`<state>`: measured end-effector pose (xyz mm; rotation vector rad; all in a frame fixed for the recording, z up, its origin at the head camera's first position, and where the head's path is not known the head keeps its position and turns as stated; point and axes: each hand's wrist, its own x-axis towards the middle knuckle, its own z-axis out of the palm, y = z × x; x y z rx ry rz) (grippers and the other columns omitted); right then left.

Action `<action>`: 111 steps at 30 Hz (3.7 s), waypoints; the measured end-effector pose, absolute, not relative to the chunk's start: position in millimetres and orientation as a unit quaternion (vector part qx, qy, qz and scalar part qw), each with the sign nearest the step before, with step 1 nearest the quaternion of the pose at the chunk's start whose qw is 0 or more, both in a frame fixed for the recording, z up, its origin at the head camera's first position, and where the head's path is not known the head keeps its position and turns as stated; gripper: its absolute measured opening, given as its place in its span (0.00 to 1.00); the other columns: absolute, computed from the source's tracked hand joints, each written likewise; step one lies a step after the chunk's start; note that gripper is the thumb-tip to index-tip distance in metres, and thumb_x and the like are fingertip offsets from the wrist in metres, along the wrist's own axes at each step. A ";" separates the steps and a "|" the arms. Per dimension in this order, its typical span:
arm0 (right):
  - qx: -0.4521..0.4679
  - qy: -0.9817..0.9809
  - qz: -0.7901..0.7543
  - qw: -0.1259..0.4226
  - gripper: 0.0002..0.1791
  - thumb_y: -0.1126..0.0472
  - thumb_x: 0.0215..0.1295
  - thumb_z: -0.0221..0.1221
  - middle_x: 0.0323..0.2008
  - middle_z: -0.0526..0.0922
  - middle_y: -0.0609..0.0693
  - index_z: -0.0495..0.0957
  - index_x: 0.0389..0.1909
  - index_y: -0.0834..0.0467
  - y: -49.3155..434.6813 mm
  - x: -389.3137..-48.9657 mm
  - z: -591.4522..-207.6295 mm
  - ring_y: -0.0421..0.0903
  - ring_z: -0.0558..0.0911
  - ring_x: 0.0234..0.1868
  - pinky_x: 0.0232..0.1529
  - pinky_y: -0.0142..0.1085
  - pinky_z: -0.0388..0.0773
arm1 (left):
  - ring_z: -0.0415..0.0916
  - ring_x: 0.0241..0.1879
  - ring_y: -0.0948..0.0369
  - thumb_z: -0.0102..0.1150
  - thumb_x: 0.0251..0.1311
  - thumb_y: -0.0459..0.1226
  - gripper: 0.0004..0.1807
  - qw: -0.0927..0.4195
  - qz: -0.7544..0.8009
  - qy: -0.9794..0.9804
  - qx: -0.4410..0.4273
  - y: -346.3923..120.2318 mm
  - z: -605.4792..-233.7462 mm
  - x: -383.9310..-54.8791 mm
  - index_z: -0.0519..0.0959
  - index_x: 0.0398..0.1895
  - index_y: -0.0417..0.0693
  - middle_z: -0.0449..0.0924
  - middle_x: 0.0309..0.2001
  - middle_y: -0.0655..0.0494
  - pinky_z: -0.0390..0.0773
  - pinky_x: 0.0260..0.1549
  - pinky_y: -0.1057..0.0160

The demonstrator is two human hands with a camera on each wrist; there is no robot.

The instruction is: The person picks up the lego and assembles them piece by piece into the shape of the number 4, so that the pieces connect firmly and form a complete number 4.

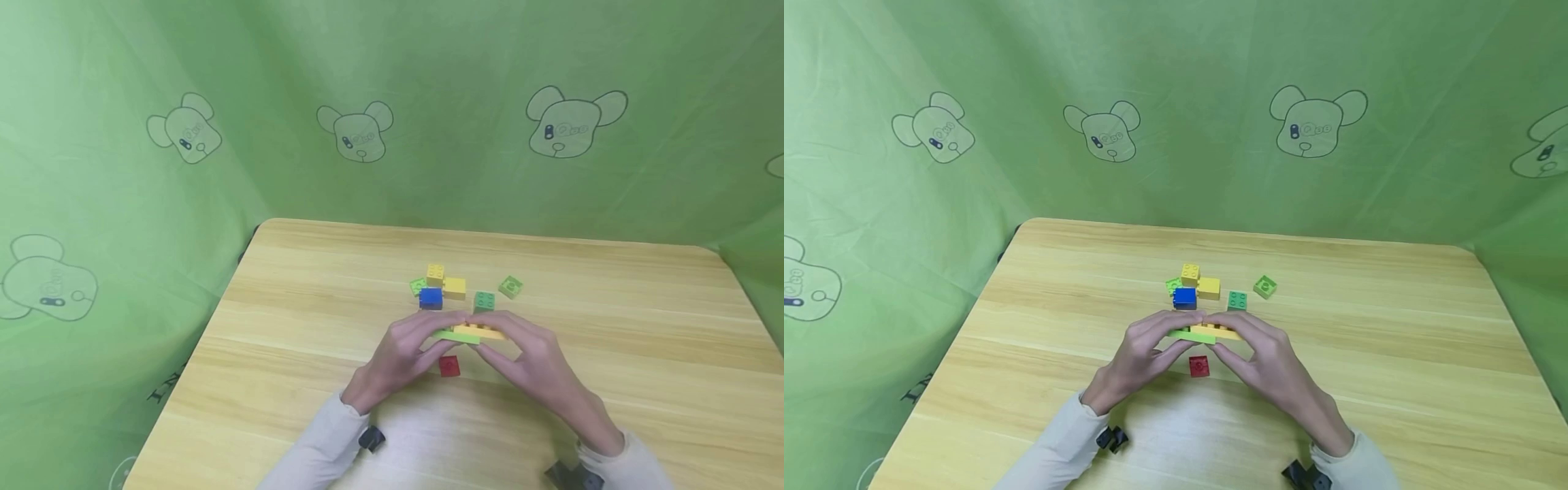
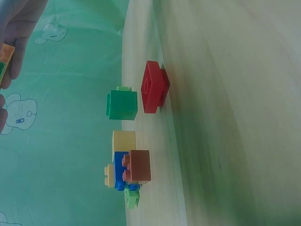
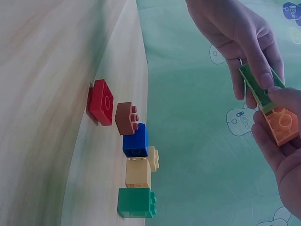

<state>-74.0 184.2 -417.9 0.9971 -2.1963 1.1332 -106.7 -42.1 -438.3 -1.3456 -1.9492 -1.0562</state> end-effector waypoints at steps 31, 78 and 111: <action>0.287 -0.885 0.343 0.131 0.23 0.75 0.53 0.74 0.46 0.88 0.59 0.82 0.51 0.66 185.3 -83.2 -448.8 0.56 0.88 0.47 0.48 0.48 0.88 | 0.84 0.54 0.50 0.74 0.50 0.20 0.26 0.271 -0.441 -0.718 -0.465 -54.3 -437.3 -113.4 0.79 0.55 0.28 0.85 0.52 0.38 0.81 0.59 0.65; 0.340 -0.898 0.278 0.012 0.18 0.67 0.54 0.76 0.38 0.82 0.48 0.86 0.47 0.64 162.8 -69.9 -487.1 0.41 0.80 0.38 0.42 0.33 0.86 | 0.83 0.55 0.52 0.73 0.54 0.23 0.24 0.256 -0.448 -0.729 -0.450 -58.5 -444.1 -111.4 0.79 0.55 0.29 0.85 0.53 0.40 0.81 0.60 0.64; 0.280 -0.901 0.329 -0.033 0.12 0.66 0.59 0.73 0.32 0.77 0.36 0.80 0.33 0.47 179.1 -68.4 -482.1 0.34 0.77 0.35 0.39 0.31 0.84 | 0.84 0.54 0.52 0.72 0.55 0.23 0.22 0.253 -0.452 -0.731 -0.445 -58.1 -441.0 -110.3 0.79 0.54 0.29 0.85 0.52 0.39 0.81 0.59 0.64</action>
